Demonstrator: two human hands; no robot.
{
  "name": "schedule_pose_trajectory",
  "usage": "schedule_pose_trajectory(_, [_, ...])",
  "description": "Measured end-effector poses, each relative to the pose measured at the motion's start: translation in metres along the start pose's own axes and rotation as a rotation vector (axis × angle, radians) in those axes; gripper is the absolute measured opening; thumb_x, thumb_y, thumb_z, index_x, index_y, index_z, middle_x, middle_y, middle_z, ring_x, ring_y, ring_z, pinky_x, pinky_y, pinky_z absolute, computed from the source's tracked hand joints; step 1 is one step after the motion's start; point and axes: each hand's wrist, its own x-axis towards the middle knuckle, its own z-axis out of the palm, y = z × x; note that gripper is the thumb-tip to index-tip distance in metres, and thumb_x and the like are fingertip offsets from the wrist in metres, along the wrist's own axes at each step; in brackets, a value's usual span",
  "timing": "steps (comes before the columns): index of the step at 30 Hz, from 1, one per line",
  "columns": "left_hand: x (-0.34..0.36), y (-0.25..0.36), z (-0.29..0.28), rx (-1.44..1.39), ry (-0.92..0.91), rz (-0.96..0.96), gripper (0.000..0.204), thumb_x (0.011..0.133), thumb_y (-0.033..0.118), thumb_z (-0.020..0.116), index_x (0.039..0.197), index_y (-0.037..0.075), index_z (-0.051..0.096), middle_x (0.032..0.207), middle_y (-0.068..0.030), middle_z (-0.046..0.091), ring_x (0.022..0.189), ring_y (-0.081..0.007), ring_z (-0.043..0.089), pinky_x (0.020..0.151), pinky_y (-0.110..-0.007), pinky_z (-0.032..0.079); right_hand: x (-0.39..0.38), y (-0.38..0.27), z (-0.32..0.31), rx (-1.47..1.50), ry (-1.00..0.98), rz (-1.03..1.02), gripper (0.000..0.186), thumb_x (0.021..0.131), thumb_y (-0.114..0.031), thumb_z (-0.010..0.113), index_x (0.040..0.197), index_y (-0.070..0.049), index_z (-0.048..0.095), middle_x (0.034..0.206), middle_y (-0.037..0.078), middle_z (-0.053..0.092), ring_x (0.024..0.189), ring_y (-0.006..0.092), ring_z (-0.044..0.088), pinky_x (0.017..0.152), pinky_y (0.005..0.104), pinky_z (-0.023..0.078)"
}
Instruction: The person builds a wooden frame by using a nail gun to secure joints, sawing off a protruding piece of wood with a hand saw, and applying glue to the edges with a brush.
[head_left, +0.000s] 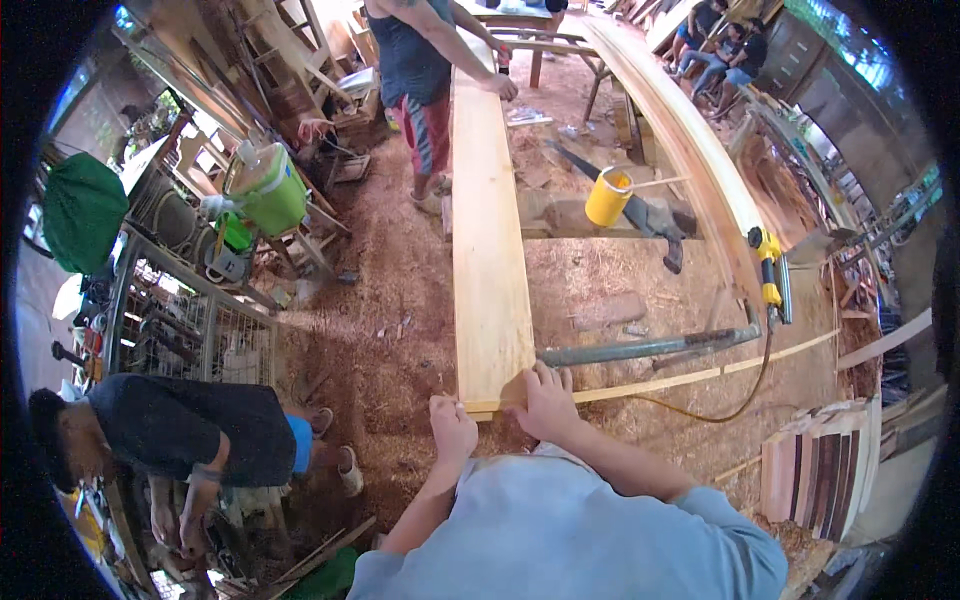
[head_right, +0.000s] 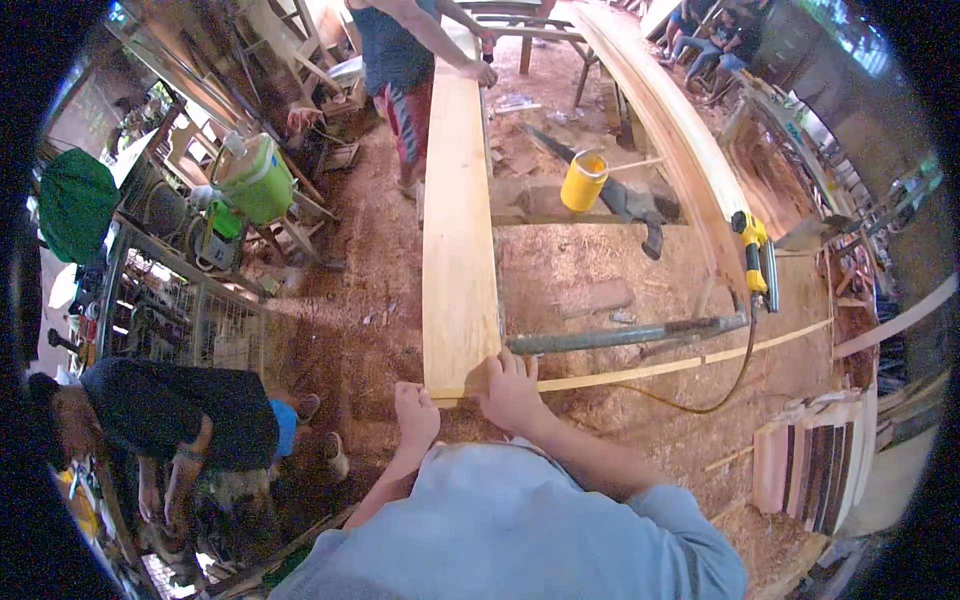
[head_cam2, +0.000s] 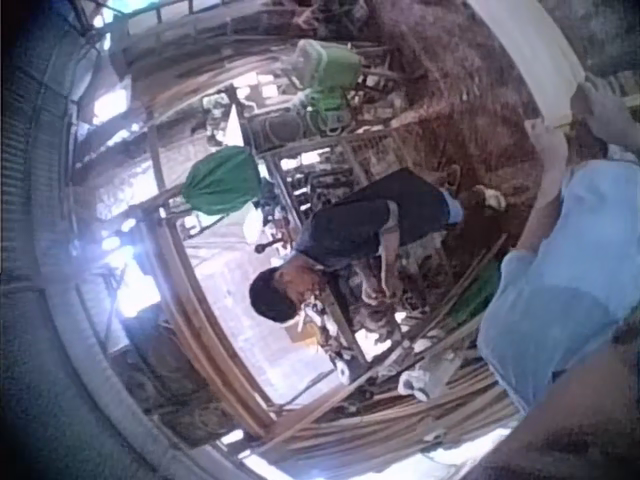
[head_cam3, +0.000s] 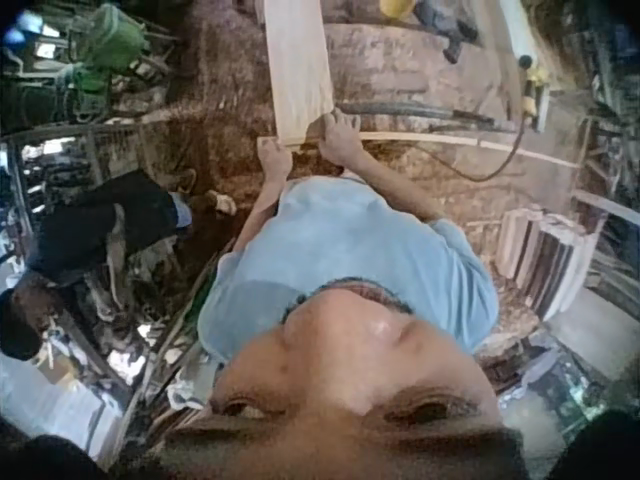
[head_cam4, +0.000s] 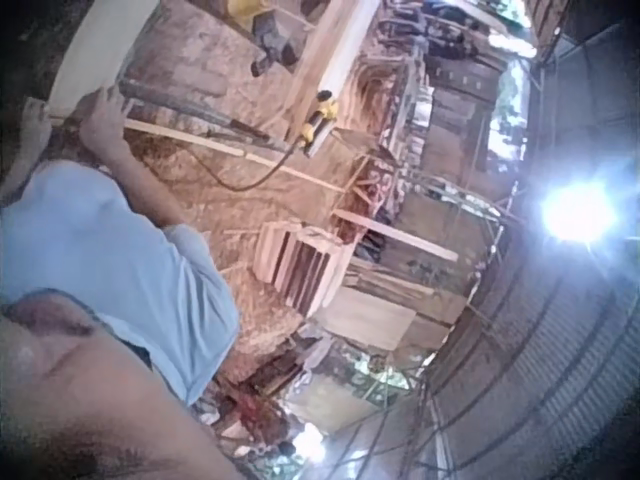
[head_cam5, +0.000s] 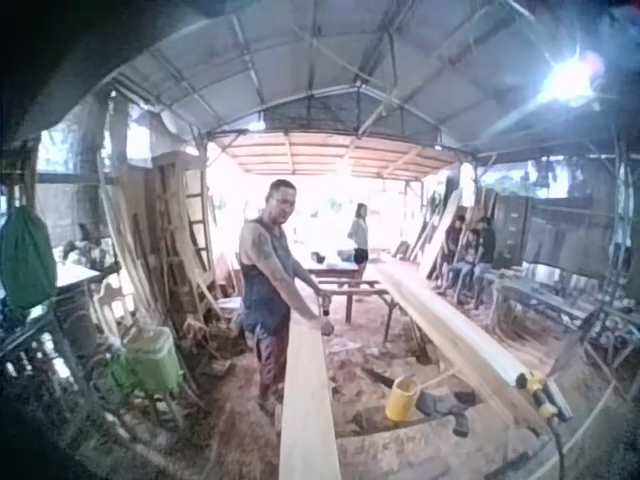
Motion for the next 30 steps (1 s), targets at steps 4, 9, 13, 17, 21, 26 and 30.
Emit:
schedule_pose_trajectory(4, [0.004,0.001,-0.001,0.012,-0.068,-0.057,0.011,0.083,0.003,0.052,0.085,-0.007,0.059,0.094,-0.0209,0.054,0.092,-0.0373,0.055,0.083,-0.047,0.045,-0.001,-0.005,-0.002,-0.003,-0.031,0.021,0.067,0.073,-0.037,0.079,0.121,0.0,0.05,0.132,0.025,0.047,0.124,0.0409,0.046,0.106,0.0592,0.026])
schedule_pose_trajectory(9, [0.004,0.008,-0.012,0.037,-0.141,-0.052,0.016,0.086,0.006,0.054,0.085,-0.009,0.058,0.098,-0.0235,0.052,0.095,-0.0393,0.053,0.086,-0.046,0.044,-0.001,-0.011,0.003,-0.04,0.017,0.044,0.063,0.075,-0.032,0.077,0.119,0.002,0.049,0.127,0.026,0.048,0.119,0.0424,0.048,0.105,0.0607,0.026])
schedule_pose_trajectory(13, [0.0,0.02,-0.016,0.046,-0.194,-0.012,0.028,0.086,0.017,0.063,0.087,-0.011,0.059,0.099,-0.0251,0.051,0.099,-0.0406,0.052,0.089,-0.045,0.044,0.001,-0.014,0.004,-0.033,-0.053,0.07,0.062,0.075,-0.03,0.076,0.118,0.004,0.048,0.127,0.027,0.047,0.12,0.0431,0.048,0.105,0.0614,0.026])
schedule_pose_trajectory(17, [0.004,0.012,-0.008,0.062,-0.202,-0.006,0.035,0.082,0.021,0.07,0.091,-0.011,0.06,0.105,-0.0273,0.052,0.103,-0.041,0.053,0.092,-0.043,0.045,0.002,-0.016,0.002,-0.007,-0.073,0.107,0.067,0.075,-0.03,0.077,0.122,0.004,0.044,0.131,0.027,0.043,0.124,0.0435,0.043,0.106,0.063,0.026])
schedule_pose_trajectory(21, [0.01,0.002,0.002,-0.076,-0.225,-0.208,0.034,0.082,0.02,0.073,0.094,-0.008,0.058,0.102,-0.0227,0.061,0.092,-0.0336,0.062,0.083,-0.042,0.049,0.0,-0.016,0.0,0.019,-0.078,0.127,0.071,0.075,-0.029,0.078,0.125,0.004,0.041,0.134,0.028,0.041,0.13,0.0439,0.038,0.108,0.0643,0.025])
schedule_pose_trajectory(26, [0.023,0.024,-0.008,-0.293,-0.319,-0.524,0.03,0.081,0.017,0.075,0.094,-0.007,0.061,0.09,-0.0154,0.069,0.08,-0.0216,0.065,0.072,-0.036,0.052,0.0,-0.017,-0.008,0.058,0.012,0.078,0.071,0.074,-0.027,0.078,0.125,0.005,0.041,0.134,0.029,0.042,0.128,0.0441,0.04,0.107,0.0612,0.027])
schedule_pose_trajectory(30, [0.031,0.034,-0.014,-0.303,-0.392,-0.592,0.026,0.081,0.015,0.074,0.093,-0.006,0.063,0.088,-0.0123,0.069,0.078,-0.0171,0.064,0.068,-0.034,0.052,0.002,-0.018,-0.014,0.09,-0.116,0.133,0.067,0.073,-0.024,0.077,0.123,0.005,0.043,0.133,0.029,0.043,0.126,0.0454,0.04,0.107,0.0582,0.027])
